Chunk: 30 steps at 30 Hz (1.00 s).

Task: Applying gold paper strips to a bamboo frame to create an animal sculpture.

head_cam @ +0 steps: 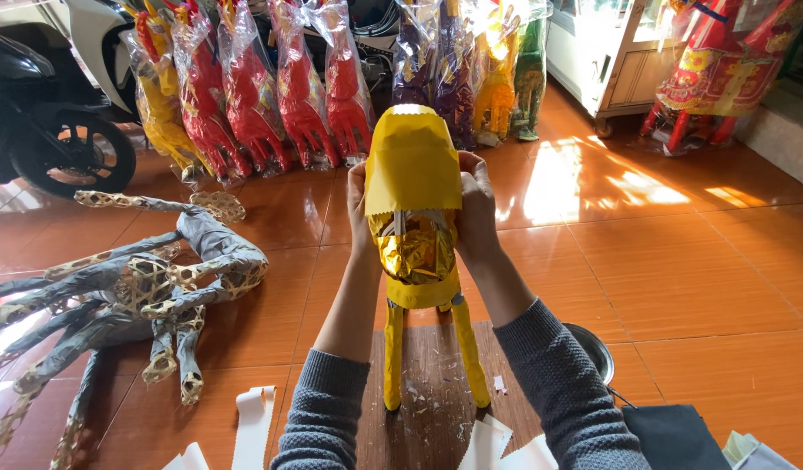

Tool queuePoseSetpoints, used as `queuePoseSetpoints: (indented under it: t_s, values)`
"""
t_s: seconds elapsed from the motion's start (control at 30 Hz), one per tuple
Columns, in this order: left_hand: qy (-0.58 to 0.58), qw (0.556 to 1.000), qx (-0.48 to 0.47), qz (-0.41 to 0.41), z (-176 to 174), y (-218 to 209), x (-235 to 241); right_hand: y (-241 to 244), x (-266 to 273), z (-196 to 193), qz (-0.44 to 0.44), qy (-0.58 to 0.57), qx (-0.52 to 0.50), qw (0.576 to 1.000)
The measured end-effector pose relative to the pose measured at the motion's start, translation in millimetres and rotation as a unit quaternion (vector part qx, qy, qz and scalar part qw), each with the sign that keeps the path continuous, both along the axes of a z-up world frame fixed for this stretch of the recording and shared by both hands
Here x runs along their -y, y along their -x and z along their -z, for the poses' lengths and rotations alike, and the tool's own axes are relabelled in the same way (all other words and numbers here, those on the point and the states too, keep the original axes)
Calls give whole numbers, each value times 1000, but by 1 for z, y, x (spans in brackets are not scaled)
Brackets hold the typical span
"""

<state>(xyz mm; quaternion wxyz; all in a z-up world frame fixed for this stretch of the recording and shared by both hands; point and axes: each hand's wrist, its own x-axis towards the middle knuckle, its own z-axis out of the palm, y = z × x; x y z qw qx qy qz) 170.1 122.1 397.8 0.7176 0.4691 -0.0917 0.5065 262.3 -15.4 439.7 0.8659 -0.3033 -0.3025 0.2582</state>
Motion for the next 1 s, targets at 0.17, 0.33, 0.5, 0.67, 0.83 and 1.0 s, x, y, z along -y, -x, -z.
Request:
queuePoseSetpoints:
  t_s: [0.17, 0.33, 0.5, 0.67, 0.83, 1.0]
  values:
    - [-74, 995, -9, -63, -16, 9, 17, -6, -8, 9, 21, -18, -2, 1000]
    - [-122, 976, -69, -167, 3, 17, 2, -21, -14, 49, 16, -64, 89, 994]
    - [-109, 985, -49, -123, 12, 38, 8, 11, 13, 29, 104, -60, 142, 983]
    - [-60, 989, -99, -97, 4, 41, 40, 34, 16, 7, 47, -57, 116, 990]
    - [-17, 999, -44, 12, 15, 32, 43, 19, 9, 12, -2, -77, 91, 993]
    - [63, 991, -60, 105, 42, 22, 26, 13, 11, 8, -101, -98, 20, 990]
